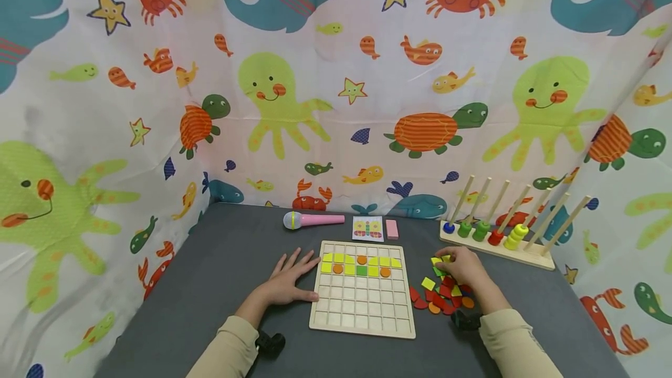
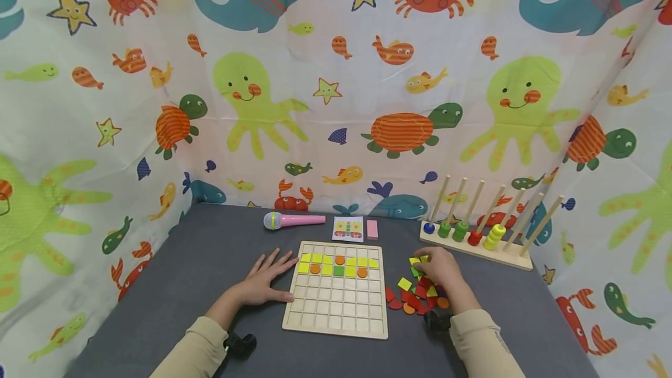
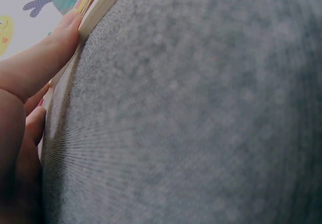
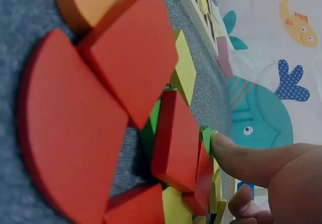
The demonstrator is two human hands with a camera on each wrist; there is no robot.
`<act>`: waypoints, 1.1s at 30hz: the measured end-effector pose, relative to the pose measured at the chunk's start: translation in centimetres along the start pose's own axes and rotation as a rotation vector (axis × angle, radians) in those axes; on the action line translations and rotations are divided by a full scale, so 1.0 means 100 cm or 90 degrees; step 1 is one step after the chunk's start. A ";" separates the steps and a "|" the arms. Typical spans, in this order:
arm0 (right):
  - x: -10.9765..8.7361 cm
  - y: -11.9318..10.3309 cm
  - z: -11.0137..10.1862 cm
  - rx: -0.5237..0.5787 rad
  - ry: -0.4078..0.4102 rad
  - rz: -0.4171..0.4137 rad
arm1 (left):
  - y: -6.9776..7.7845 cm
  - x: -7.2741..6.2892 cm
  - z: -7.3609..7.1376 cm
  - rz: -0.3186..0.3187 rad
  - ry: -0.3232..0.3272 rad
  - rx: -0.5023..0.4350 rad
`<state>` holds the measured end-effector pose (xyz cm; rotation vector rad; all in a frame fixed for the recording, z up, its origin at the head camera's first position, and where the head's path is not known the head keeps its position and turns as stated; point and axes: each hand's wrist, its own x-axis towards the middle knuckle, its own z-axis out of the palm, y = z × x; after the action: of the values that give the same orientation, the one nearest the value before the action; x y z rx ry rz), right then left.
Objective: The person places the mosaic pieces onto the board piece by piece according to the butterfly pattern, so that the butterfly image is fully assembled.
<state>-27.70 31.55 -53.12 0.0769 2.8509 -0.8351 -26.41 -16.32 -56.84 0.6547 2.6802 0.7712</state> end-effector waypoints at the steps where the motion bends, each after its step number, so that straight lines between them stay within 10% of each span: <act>1: 0.001 0.000 0.000 -0.001 -0.001 0.002 | 0.000 0.000 0.000 0.000 -0.001 0.001; 33: -0.013 -0.065 0.048 0.132 0.035 -0.070 | 0.002 -0.001 0.000 0.000 0.001 0.001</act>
<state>-26.35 23.50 -53.38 -0.0324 2.8306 -1.1665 -26.28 -16.26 -56.72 0.6549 2.6818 0.7702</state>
